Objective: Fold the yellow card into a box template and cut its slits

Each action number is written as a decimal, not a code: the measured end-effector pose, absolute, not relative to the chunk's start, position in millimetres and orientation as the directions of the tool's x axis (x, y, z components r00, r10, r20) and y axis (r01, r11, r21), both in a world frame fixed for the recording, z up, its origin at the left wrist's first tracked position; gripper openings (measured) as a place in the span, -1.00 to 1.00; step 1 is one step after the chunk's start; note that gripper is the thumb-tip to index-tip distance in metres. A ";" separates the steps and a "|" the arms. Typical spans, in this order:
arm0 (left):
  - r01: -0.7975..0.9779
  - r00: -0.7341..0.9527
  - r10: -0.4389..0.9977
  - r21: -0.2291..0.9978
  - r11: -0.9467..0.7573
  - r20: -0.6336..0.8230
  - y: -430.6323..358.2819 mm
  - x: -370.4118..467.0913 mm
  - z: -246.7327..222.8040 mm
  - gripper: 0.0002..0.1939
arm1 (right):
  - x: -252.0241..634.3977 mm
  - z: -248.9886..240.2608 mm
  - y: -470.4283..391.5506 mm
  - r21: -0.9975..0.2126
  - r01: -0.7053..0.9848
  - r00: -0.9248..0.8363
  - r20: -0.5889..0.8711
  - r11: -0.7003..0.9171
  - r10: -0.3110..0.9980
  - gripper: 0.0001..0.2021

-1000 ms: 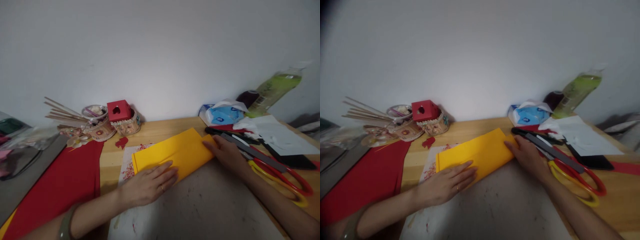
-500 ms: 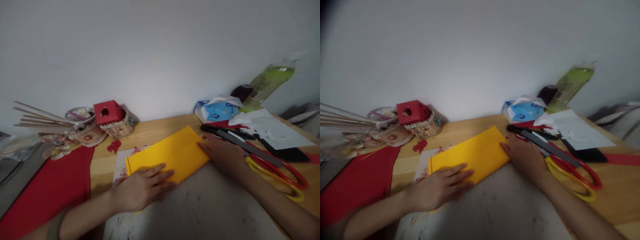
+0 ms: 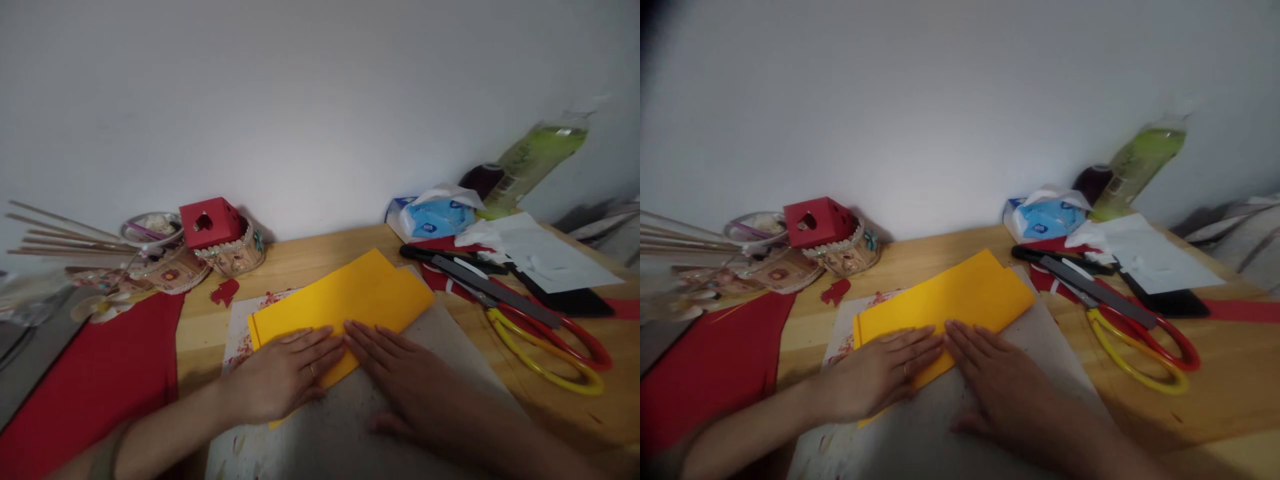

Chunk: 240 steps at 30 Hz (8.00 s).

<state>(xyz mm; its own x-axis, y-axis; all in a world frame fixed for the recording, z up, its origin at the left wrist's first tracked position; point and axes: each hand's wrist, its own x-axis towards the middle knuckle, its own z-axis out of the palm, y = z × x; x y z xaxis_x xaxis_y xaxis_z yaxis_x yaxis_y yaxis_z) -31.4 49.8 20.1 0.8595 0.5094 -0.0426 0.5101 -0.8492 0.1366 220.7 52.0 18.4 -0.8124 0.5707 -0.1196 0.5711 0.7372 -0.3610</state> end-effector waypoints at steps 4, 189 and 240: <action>0.517 0.856 0.506 0.136 -0.845 -0.107 50.8 -29.9 25.3 -0.43 | 244.5 10.5 60.1 -0.277 0.586 -0.792 0.002 0.761 0.610 -0.17; 0.608 0.759 0.650 0.412 -0.679 -0.048 28.4 -39.2 14.6 -0.30 | 275.5 34.5 132.0 0.069 0.995 0.063 0.035 -0.065 0.997 -0.45; 0.712 0.689 0.720 0.264 -0.651 -0.081 42.2 -55.0 20.3 -0.51 | 139.9 24.8 -45.4 -0.153 0.337 -0.845 0.386 0.929 0.370 -0.67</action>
